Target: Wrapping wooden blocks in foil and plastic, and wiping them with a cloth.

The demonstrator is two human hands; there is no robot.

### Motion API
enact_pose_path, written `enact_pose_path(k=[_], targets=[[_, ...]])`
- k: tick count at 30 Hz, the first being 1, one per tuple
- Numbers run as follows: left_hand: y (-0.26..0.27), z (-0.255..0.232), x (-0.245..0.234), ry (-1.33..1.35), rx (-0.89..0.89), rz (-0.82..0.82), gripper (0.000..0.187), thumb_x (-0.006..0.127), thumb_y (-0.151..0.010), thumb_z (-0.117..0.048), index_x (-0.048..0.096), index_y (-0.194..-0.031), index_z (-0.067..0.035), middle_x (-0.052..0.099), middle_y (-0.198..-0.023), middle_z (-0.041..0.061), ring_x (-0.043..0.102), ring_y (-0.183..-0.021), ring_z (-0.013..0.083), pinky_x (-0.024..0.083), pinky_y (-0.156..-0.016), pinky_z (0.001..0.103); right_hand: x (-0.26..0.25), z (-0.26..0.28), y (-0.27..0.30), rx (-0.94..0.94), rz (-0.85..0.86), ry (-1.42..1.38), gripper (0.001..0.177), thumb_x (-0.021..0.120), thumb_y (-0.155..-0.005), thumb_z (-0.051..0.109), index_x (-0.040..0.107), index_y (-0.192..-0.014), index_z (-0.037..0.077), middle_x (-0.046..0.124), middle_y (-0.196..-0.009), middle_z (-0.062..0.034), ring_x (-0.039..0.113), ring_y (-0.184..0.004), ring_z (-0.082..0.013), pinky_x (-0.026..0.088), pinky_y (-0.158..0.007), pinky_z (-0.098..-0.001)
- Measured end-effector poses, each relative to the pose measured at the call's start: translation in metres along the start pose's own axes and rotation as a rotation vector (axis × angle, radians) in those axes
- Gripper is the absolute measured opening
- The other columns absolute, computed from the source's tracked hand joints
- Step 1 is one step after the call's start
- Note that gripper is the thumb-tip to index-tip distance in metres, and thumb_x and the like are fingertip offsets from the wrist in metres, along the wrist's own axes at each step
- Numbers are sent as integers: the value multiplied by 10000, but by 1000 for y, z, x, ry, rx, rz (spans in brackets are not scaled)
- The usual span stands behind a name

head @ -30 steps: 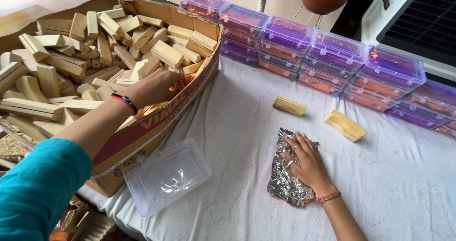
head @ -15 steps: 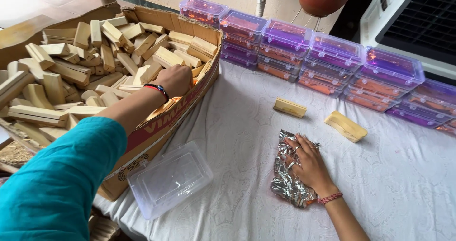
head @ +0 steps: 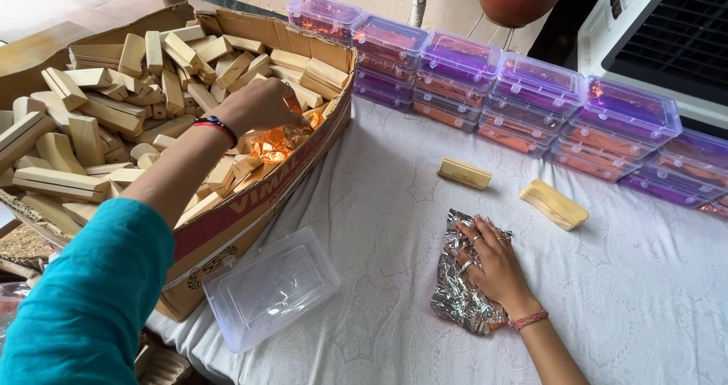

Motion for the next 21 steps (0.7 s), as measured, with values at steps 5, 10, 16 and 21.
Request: enact_pose_path(k=[5, 10, 16, 21], targets=[[4, 3, -19, 74, -8, -84, 393, 731, -867, -441, 784, -1059, -104, 769, -874, 142, 735, -755, 270, 611, -679, 433, -4, 1, 0, -1, 21, -14, 571, 635, -916, 308, 503, -1461, 200, 411, -1557, -223, 368, -1444, -406, 310, -1171, -471], [72, -11, -85, 89, 314, -525, 258, 752, -865, -219, 712, -951, 21, 709, -810, 191, 694, -716, 315, 542, -653, 417, -1, -4, 0, -42, -5, -13, 674, 666, -806, 192, 510, -1461, 183, 418, -1540, -235, 399, -1416, -418, 347, -1154, -473], [273, -19, -136, -671, 480, -951, 172, 647, -1004, 10, 522, -1114, 54, 550, -945, 195, 564, -855, 331, 495, -779, 428, 9, -25, 2, -120, -36, -71, 824, 638, -602, 130, 555, -1422, 101, 528, -1439, -255, 520, -1319, -431, 434, -1127, -491], [420, 5, -171, -547, -165, -595, 95, 600, -987, -18, 597, -1073, 22, 487, -825, 165, 470, -725, 329, 397, -648, 459, 75, -94, -3, -80, -30, -267, 702, 678, -793, 273, 571, -1471, 120, 496, -1401, -311, 544, -1262, -428, 444, -1098, -503]])
Point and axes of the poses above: each hand's wrist, its own y-axis away from the middle knuckle, its own x-axis out of the palm, z = x × y, the point moved 1 cm from there along -y, towards the middle knuckle
